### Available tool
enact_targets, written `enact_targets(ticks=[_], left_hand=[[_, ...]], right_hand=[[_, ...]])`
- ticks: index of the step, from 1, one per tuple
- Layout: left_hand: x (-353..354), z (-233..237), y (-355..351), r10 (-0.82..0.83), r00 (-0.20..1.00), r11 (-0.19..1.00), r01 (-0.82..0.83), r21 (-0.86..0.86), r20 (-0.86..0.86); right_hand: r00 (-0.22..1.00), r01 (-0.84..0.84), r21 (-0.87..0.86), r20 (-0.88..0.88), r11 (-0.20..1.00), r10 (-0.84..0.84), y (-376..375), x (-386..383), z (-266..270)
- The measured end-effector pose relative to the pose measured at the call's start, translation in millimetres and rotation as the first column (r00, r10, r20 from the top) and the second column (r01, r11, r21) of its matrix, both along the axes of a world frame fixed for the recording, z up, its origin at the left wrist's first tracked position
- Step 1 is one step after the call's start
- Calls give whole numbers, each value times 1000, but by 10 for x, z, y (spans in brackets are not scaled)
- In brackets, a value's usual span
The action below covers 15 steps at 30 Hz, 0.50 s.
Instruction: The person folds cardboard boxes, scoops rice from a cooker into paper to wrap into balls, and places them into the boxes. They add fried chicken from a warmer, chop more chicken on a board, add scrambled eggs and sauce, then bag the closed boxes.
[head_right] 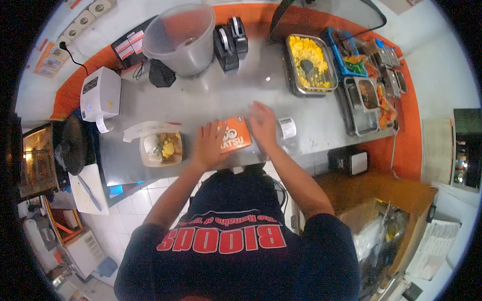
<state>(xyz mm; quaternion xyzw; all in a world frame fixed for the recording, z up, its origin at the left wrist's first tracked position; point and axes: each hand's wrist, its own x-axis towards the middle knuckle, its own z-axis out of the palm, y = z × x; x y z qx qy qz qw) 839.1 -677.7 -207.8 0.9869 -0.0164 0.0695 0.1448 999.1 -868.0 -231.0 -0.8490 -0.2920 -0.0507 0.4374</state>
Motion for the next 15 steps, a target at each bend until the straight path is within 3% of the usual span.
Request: enact_targets(ticks=[1,3,7,8,10,11,13,14,15], left_hand=[[-1,3,-8,7,1000,1000,-7,11,13],[-3,-69,-28,48,997,995,-41,-90,68],[-9,-82,-70,85,996,996,-85,13,-8],[6,-18,-96,118,993,993,-118,-2,-27],[28,-42,-156,165,986,986,-165,1,-17],[32,-51,-172,206,979,979,-206,-11,-2],[34,4,-203,232,973,973,-232,-14,-15],[33,29,-218,251,968,968,-252,-26,-30],[34,21,-228,261,965,965,-262,-25,-31]], right_hand=[[993,109,122,-67,987,-102,218,284,54],[976,175,244,-170,954,-136,664,866,147],[981,193,473,-96,860,-168,1584,2031,-93],[982,188,483,-102,855,-158,1711,2082,-39],[901,297,140,-368,945,-229,1922,2183,70],[901,291,147,-373,945,-220,2024,2278,-33],[821,283,129,-545,950,-171,2199,2369,-86],[713,257,328,-699,909,50,2167,2410,-125],[712,248,328,-700,912,59,2187,2426,-132]])
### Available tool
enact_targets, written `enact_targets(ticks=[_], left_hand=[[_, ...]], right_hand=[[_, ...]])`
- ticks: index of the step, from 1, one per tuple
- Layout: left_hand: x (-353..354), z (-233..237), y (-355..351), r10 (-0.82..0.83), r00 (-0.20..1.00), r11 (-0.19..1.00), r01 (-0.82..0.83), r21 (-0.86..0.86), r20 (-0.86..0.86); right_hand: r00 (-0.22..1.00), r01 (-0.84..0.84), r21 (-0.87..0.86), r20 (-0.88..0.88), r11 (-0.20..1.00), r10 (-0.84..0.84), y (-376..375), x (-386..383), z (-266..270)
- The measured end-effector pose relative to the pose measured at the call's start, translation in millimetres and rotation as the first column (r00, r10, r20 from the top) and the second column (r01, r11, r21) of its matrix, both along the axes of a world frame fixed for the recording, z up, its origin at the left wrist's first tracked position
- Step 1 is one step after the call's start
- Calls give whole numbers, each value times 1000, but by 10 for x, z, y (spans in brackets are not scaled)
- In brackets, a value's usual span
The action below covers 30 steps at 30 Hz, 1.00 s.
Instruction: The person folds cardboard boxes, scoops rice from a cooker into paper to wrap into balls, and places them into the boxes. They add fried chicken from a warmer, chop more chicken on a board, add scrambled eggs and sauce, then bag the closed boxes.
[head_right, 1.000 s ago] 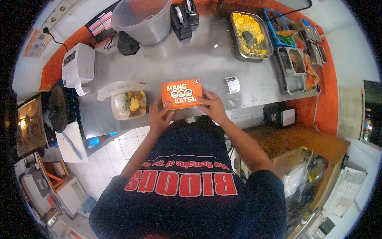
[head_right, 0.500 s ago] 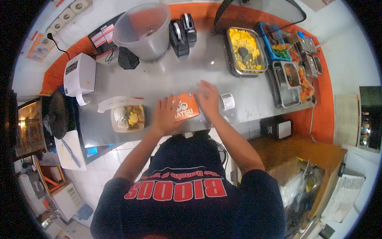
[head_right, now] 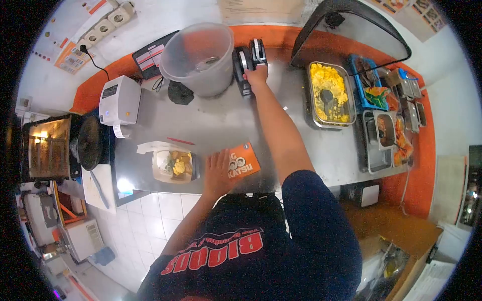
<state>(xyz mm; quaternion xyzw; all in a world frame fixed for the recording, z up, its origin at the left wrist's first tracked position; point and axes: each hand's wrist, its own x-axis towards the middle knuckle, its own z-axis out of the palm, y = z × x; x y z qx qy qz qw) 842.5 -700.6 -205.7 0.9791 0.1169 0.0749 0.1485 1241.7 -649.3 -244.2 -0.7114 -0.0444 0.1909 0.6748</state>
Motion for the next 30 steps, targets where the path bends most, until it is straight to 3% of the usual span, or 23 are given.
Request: enact_targets(ticks=[2,4,6,7,9,10,12,13,15,17,19,22,26,29,30], left_hand=[[7,-19,-24,30,999,998,-28,-50,25],[38,-21,-40,49,998,997,-47,-60,30],[64,-12,-50,69,997,995,-67,-69,34],[70,10,-56,85,996,992,-83,-93,14],[72,36,-94,101,995,988,-102,-117,-12],[87,46,-106,107,994,989,-108,-105,-11],[131,60,-99,118,993,989,-119,-88,-15],[145,66,-99,119,992,989,-122,-80,-38],[177,51,-100,124,989,989,-130,-77,-75],[182,-8,-131,149,988,988,-151,-44,-35],[220,54,-168,181,978,979,-189,-74,-103],[283,10,-321,268,957,960,-276,-56,-113],[376,-116,-484,390,918,921,-389,-20,68],[404,-125,-533,420,899,906,-424,2,125],[432,-105,-509,431,892,900,-435,4,136]], right_hand=[[980,144,90,-151,986,-129,-2,39,-12],[979,195,153,-90,969,-183,-95,-121,119],[954,295,322,-143,900,-262,-264,-336,171],[956,290,321,-145,902,-256,-302,-460,137],[894,335,126,-356,934,-273,-343,-682,39],[893,333,125,-359,935,-270,-354,-646,-118],[947,130,-14,-296,991,-128,-314,-525,-413],[945,125,-16,-304,992,-123,-294,-465,-520],[988,113,-160,-87,981,-128,-250,-333,-700],[997,75,-415,55,907,-57,-251,-282,-653],[997,39,-526,72,850,-1,-216,-160,-802],[989,43,-678,131,733,64,-349,-374,-213],[993,61,-742,113,668,35,-447,-412,-9],[998,-43,-754,3,656,69,-667,-355,-282],[980,-108,-739,32,665,194,-752,-391,-375]])
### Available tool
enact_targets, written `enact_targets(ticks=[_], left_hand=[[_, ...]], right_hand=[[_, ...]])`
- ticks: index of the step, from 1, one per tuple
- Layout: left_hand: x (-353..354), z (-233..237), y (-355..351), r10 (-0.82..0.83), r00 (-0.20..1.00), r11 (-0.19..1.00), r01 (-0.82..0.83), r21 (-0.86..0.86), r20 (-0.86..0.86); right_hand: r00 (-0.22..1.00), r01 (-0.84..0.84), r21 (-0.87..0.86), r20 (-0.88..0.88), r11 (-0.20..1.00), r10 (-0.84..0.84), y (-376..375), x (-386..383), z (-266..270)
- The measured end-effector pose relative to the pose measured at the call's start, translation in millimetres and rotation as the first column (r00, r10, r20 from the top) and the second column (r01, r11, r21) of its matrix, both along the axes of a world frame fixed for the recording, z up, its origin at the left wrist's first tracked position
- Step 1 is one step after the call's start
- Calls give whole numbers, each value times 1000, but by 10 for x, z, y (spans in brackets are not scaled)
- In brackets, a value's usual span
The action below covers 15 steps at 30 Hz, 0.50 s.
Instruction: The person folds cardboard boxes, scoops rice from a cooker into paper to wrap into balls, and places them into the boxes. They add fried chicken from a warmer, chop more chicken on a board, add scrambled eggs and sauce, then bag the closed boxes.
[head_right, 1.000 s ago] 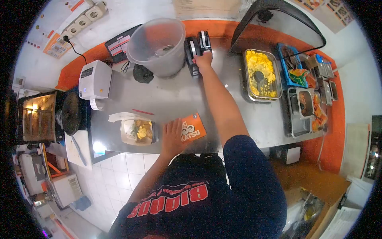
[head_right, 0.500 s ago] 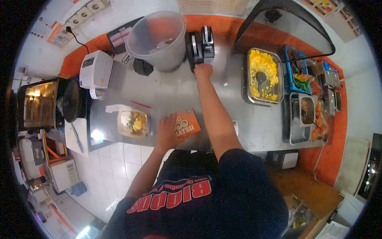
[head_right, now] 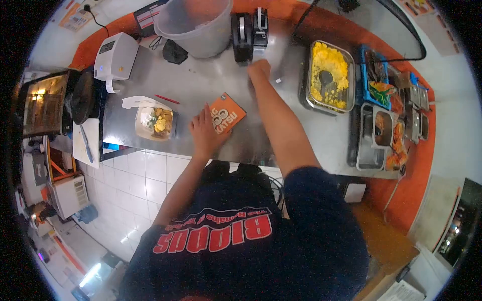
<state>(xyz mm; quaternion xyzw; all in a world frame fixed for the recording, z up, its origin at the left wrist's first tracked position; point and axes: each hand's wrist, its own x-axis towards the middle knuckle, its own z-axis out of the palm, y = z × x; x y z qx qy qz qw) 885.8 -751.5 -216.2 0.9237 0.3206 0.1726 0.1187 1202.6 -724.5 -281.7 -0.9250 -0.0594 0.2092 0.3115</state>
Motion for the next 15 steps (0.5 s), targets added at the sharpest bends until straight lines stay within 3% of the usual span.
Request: enact_targets(ticks=[1,3,5,7,9,12,15], left_hand=[[7,12,-1,6,1000,999,-7,-43,-30],[-34,7,-66,24,997,995,-31,-99,-73],[1,13,-63,53,998,998,-54,-45,-27],[26,-21,-54,80,997,996,-80,-45,-18],[42,-17,-61,97,995,994,-97,-50,-8],[70,22,-95,122,991,981,-128,-147,-54],[60,56,-122,118,992,978,-123,-166,-35]], right_hand=[[991,-132,18,23,991,131,-105,-70,-42],[965,-77,510,-179,857,193,-474,-395,56],[936,-140,568,-191,811,295,-939,-910,489],[969,-130,620,-86,773,232,-1204,-1437,269],[945,-29,672,-223,740,240,-1338,-1783,338],[966,-151,636,-68,756,249,-1330,-1954,161],[978,-116,655,-57,747,202,-1394,-1993,151]])
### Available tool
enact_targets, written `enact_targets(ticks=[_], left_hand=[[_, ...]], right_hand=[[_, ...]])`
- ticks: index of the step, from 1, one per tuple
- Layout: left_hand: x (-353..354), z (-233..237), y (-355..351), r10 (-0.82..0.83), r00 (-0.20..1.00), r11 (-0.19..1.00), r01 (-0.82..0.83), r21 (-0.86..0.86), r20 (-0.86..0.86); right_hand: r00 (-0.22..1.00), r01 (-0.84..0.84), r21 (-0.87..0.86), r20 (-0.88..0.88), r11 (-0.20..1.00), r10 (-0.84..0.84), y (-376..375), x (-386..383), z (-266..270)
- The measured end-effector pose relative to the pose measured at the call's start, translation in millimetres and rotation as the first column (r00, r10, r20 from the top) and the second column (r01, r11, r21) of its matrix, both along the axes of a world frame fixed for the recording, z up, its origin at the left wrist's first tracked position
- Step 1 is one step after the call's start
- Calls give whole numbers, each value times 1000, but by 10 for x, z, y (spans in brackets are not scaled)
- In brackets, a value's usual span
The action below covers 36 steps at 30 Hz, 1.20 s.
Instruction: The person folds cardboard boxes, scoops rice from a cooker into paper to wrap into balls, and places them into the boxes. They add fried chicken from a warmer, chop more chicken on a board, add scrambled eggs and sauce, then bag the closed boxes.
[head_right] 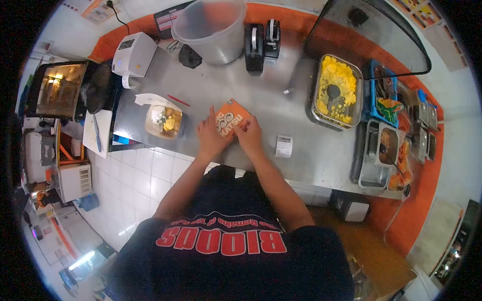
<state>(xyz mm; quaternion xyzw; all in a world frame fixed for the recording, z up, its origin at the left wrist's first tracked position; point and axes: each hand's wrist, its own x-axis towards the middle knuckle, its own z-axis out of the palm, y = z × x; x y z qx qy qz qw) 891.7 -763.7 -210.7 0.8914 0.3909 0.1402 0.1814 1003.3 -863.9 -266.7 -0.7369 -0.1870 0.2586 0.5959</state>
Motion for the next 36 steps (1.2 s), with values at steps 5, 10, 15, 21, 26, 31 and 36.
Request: enact_targets(ticks=[5,10,15,21,26,31,36], left_hand=[[-97,72,50,63,998,918,-53,-393,13],[-172,338,178,48,999,890,-48,-453,-13],[-423,206,307,-261,965,931,259,-258,28],[-1190,526,1575,-262,850,916,368,-158,457],[-1829,590,3087,-51,892,949,-97,300,448],[-2298,157,3536,-290,890,957,274,95,352],[-2802,-134,3165,-323,911,945,297,134,257]], right_hand=[[998,50,-42,-46,998,-52,-140,-60,289],[961,144,120,-252,982,-111,-115,-241,224],[925,217,25,-324,976,-197,225,-446,65],[916,401,24,-12,916,-401,647,-479,87],[981,138,-203,162,969,-106,1677,-1143,1080],[942,198,-142,300,970,-148,2214,-1703,711],[827,371,-157,504,915,-249,1955,-2166,325]])
